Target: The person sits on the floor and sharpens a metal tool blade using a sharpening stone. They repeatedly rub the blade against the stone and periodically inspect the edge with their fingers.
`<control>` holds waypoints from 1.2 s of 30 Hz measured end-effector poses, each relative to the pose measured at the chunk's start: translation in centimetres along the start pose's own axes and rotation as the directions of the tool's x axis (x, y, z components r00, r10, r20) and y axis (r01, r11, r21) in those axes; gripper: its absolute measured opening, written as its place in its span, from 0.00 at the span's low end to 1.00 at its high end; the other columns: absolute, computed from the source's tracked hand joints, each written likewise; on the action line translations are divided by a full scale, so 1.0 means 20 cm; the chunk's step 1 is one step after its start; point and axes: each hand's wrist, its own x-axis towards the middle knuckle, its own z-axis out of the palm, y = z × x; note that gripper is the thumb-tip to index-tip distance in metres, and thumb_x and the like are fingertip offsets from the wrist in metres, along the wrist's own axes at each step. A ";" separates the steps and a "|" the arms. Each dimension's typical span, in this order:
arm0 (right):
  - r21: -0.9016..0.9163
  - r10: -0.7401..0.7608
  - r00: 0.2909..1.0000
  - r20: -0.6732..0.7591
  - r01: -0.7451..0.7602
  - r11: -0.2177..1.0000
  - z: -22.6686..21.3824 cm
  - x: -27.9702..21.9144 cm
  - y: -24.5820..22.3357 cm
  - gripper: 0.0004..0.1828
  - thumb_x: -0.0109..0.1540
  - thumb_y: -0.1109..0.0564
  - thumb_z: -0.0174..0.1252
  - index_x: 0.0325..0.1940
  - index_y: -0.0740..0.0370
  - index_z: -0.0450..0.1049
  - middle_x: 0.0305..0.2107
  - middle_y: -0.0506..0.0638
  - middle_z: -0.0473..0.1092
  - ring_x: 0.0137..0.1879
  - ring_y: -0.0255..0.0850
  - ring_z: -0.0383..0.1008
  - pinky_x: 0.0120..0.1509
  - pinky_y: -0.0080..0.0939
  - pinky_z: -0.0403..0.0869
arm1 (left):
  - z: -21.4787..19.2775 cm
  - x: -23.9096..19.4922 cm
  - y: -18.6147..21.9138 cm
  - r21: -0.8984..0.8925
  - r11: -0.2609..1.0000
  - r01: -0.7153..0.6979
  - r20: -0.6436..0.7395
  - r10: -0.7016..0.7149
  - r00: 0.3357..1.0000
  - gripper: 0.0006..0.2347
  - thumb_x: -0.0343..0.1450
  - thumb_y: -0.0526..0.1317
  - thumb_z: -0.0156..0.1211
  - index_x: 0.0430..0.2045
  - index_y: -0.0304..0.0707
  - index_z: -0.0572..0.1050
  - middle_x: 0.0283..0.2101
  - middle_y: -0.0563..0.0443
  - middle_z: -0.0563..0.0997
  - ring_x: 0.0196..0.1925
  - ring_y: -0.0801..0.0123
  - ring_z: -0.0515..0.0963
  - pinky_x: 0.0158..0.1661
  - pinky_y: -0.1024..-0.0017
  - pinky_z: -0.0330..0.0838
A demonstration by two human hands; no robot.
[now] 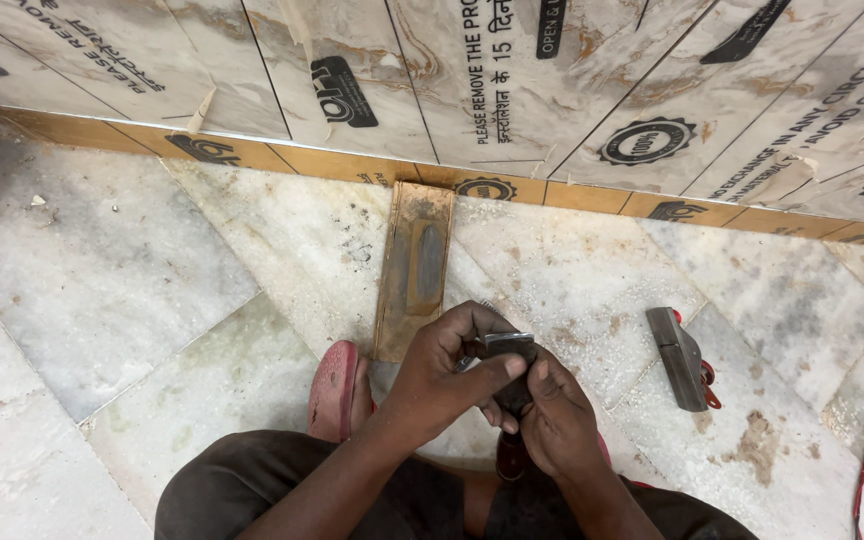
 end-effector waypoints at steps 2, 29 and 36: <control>-0.010 0.000 1.000 -0.004 0.000 1.000 0.03 0.00 -0.02 0.31 0.72 0.38 0.42 0.59 0.71 0.69 0.33 0.55 0.74 0.34 0.38 0.73 0.32 0.34 0.66 | -0.01 0.00 -0.01 -0.071 0.997 -0.011 0.006 0.011 1.000 0.09 0.74 0.34 0.61 0.43 0.26 0.72 0.35 0.46 0.80 0.26 0.75 0.81 0.24 0.76 0.79; -0.061 0.040 0.999 -0.003 -0.040 0.997 0.05 0.02 0.01 0.31 0.69 0.38 0.50 0.60 0.70 0.68 0.38 0.55 0.75 0.39 0.36 0.72 0.37 0.34 0.66 | -0.07 0.04 -0.06 -0.033 0.999 -0.009 -0.088 0.006 0.996 0.10 0.74 0.41 0.64 0.29 0.37 0.70 0.23 0.53 0.76 0.20 0.79 0.73 0.20 0.77 0.70; -0.874 -0.064 0.997 -0.052 -0.014 0.486 -0.01 0.28 0.00 0.26 0.63 0.43 0.60 0.64 0.53 0.73 0.42 0.48 0.75 0.46 0.41 0.75 0.49 0.41 0.75 | -0.39 0.13 0.07 0.676 0.736 0.029 -0.371 0.306 0.877 0.11 0.72 0.45 0.64 0.41 0.39 0.76 0.37 0.50 0.82 0.37 0.65 0.82 0.36 0.68 0.78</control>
